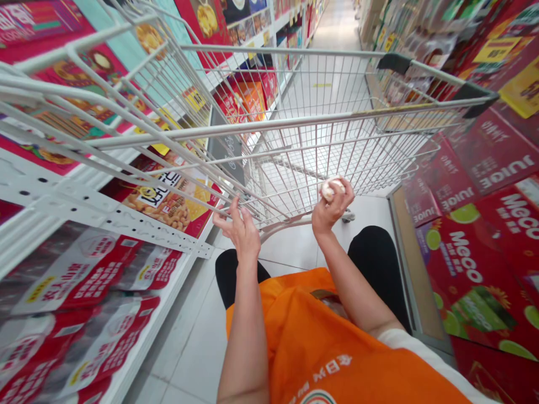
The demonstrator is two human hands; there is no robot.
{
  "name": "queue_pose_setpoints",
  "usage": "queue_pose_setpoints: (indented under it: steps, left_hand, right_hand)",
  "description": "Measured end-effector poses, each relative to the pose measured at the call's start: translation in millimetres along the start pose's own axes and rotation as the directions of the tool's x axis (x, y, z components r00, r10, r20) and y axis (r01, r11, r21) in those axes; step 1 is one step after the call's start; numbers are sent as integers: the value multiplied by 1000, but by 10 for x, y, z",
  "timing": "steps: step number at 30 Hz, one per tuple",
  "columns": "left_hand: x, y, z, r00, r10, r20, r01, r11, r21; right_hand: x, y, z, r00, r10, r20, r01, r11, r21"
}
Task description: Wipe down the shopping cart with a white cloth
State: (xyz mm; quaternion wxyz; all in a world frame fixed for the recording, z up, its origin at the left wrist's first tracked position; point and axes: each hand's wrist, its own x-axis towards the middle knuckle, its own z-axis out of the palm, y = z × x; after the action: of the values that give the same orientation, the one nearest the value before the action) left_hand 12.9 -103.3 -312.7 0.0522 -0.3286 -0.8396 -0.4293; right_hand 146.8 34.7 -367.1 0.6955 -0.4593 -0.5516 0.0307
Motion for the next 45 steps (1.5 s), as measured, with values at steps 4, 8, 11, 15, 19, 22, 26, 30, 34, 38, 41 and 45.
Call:
queue_pose_setpoints:
  steps: [4, 8, 11, 15, 19, 22, 26, 30, 34, 38, 41, 45]
  left_hand:
    - [3, 20, 2, 1000, 0, -18, -1, 1000, -31]
    - [-20, 26, -35, 1000, 7, 1, -7, 997, -80]
    - [-104, 91, -62, 999, 24, -47, -28, 996, -84]
    - [-224, 281, -48, 971, 83, -225, -94, 995, -36]
    - [-188, 367, 38, 957, 194, -217, -226, 964, -137]
    - [-106, 318, 140, 959, 235, -156, -264, 943, -201]
    - [-50, 251, 256, 972, 212, -100, -226, 961, -160]
    - [-26, 245, 287, 982, 186, -44, -187, 982, -28]
    - [-20, 252, 291, 981, 193, -28, -191, 980, 60]
    - [-25, 255, 334, 983, 178, -54, -174, 982, 73]
    - [-27, 255, 362, 984, 168, -60, -164, 984, 69]
    - [-23, 235, 353, 980, 194, -40, -190, 979, 78]
  right_hand:
    - [-194, -244, 81, 998, 26, 62, -32, 996, 86]
    - [-581, -736, 89, 913, -200, 356, 94, 952, 293]
    - [-624, -861, 109, 807, -366, 463, 179, 900, 398]
    - [-559, -548, 113, 712, -435, 552, 245, 890, 384]
    - [-667, -40, -28, 663, -434, 610, 256, 897, 360]
    - [-714, 130, -115, 707, -389, 590, 243, 918, 313]
    - [-582, 64, -20, 705, -423, 570, 234, 896, 376]
    - [-531, 127, 84, 632, -439, 639, 186, 886, 425]
    - [-639, 366, -16, 611, -410, 677, 182, 905, 384]
    - [-569, 328, -68, 592, -412, 693, 173, 904, 390]
    - [-438, 126, 22, 613, -441, 656, 171, 884, 435]
    - [-495, 80, 95, 640, -430, 637, 177, 889, 422]
